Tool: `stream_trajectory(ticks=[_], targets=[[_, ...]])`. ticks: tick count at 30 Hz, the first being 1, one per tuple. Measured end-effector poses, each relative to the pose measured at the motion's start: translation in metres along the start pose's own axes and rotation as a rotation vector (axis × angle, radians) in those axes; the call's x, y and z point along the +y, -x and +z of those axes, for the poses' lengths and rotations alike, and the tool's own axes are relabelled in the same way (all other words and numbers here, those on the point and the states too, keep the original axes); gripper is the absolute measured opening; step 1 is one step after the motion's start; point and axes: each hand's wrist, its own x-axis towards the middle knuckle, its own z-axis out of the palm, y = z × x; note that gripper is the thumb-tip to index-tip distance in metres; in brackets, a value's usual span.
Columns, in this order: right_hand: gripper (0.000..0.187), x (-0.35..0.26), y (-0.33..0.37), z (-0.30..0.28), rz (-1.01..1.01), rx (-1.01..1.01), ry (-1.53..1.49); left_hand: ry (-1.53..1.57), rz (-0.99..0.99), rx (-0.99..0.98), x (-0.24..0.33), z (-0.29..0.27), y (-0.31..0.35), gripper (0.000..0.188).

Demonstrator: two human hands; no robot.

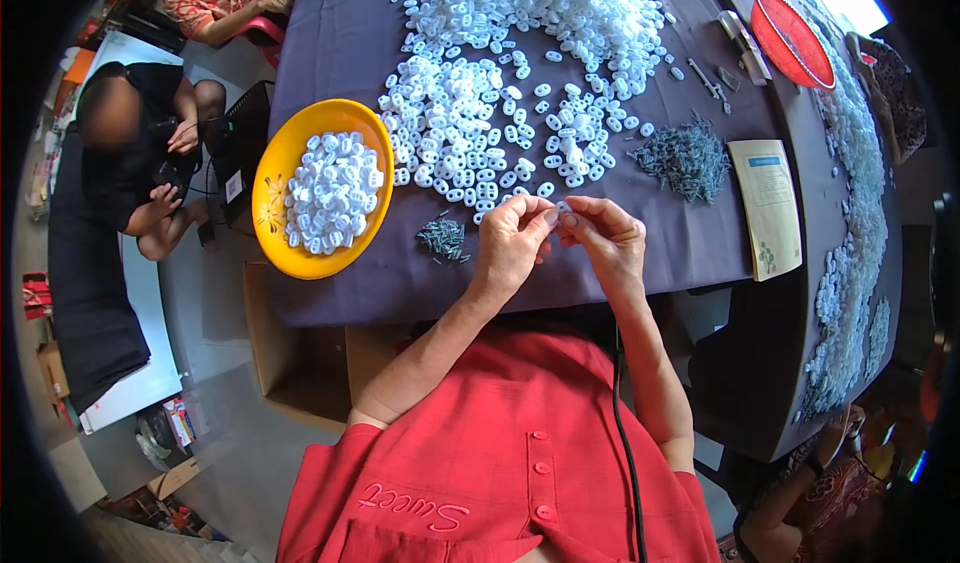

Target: The person assembles small plastic components by picking up parts and inserting pins into them by hand.

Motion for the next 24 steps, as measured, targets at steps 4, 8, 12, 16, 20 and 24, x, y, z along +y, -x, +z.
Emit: stream_trajectory(ticks=[4,8,12,16,20,24], targets=[[0.017,0.002,-0.002,0.0,-0.035,0.009,-0.016,0.161,-0.064,0.011,0.002,0.002,-0.004,0.012],[0.018,-0.001,-0.006,0.003,-0.097,-0.005,-0.04,0.399,-0.066,0.04,-0.003,0.004,-0.008,0.01],[0.021,0.0,-0.009,0.003,-0.111,-0.037,-0.02,0.463,-0.065,0.042,-0.005,0.007,-0.011,0.009],[0.024,0.0,-0.011,-0.003,-0.175,-0.024,0.161,0.454,-0.121,0.039,-0.003,0.007,-0.012,0.01],[0.028,-0.003,-0.012,-0.004,-0.121,-0.061,0.107,0.432,-0.155,0.041,-0.001,0.007,-0.012,0.011],[0.03,-0.009,-0.013,0.002,-0.307,-0.023,0.334,0.384,-0.165,0.074,0.0,0.009,-0.012,0.01]])
